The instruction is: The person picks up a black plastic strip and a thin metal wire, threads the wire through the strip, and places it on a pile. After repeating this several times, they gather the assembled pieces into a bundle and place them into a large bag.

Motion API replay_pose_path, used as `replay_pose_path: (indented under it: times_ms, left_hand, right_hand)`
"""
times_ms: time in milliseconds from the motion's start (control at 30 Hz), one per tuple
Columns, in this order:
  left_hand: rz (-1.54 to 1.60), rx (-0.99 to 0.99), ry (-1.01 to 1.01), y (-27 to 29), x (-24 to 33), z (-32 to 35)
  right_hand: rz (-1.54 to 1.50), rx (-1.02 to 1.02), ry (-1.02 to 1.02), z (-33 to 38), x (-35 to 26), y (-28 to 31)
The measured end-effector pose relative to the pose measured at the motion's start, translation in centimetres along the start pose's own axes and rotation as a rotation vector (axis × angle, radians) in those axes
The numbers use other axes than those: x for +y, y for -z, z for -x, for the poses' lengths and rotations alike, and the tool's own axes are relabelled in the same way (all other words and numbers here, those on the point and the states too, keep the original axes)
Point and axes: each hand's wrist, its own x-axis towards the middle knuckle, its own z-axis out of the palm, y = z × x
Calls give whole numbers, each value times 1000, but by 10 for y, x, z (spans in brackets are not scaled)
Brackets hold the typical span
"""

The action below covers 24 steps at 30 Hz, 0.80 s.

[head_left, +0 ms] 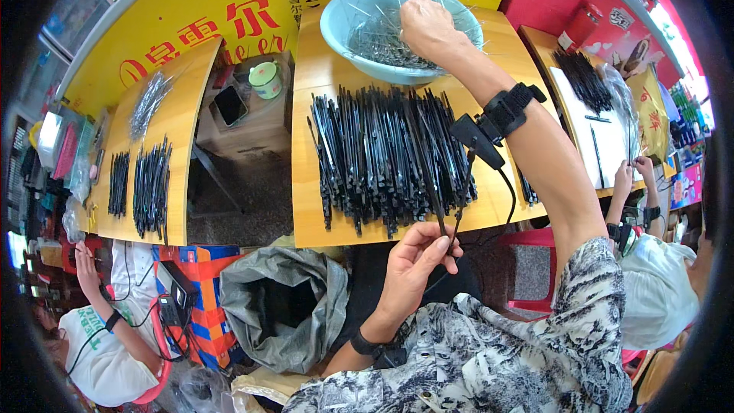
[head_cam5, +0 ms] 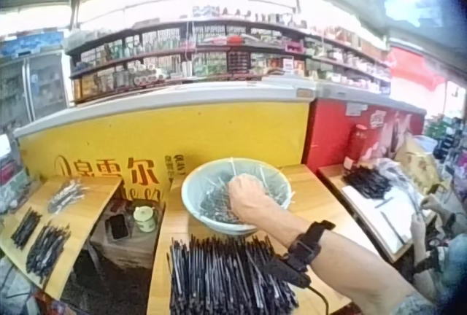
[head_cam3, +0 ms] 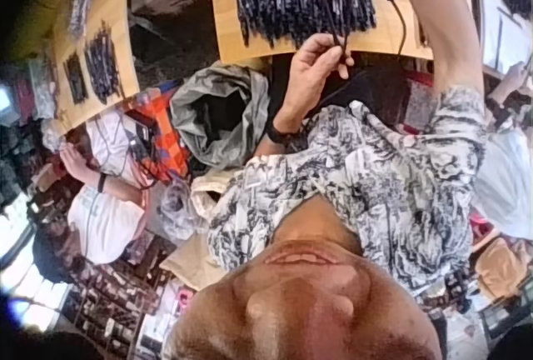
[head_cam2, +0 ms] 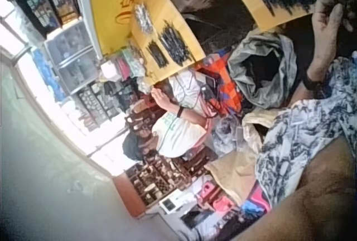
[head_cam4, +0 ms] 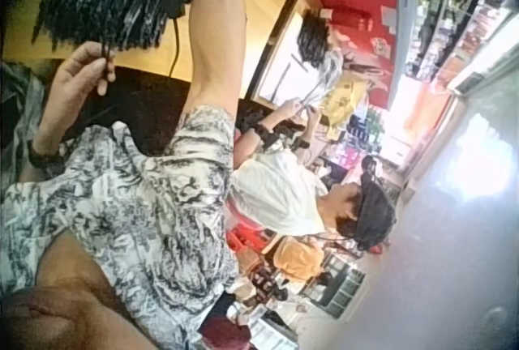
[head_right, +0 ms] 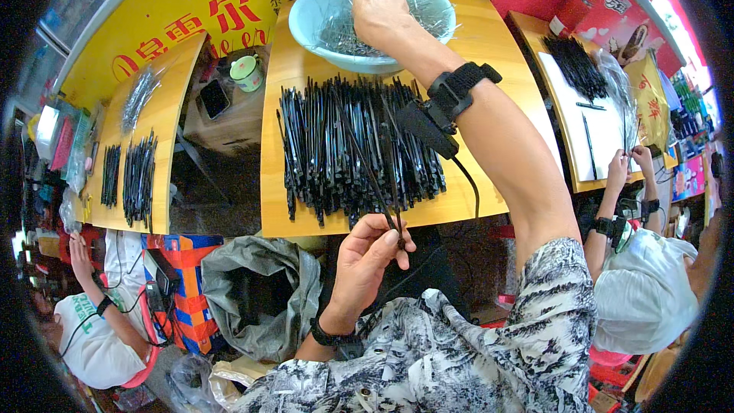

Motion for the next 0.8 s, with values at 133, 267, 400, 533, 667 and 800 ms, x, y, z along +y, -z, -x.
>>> replay_pose_path:
  times_ms: [133,267,400,533,667,800]
  left_hand:
    - [-10,-1,1,-3,-2,3]
    - [-21,-9,20,-5,-5,3]
    - [-39,-3,23,-7,-3,7]
    - [-43,6,29,-2,-6,6]
    - [-41,6,24,-4,-7,10]
    - [-55,0,25,-6,-11,12]
  right_hand:
    - [-14,79,60,12,5,-2]
    - [21,8,-17,14,-3,0]
    - [101,-72,-43,19,-12,18]
    - [86,-72,-51,31,-7,29]
    - [124,-154,-9,49,-8,40]
    - [99,-34,19,58,-3,35]
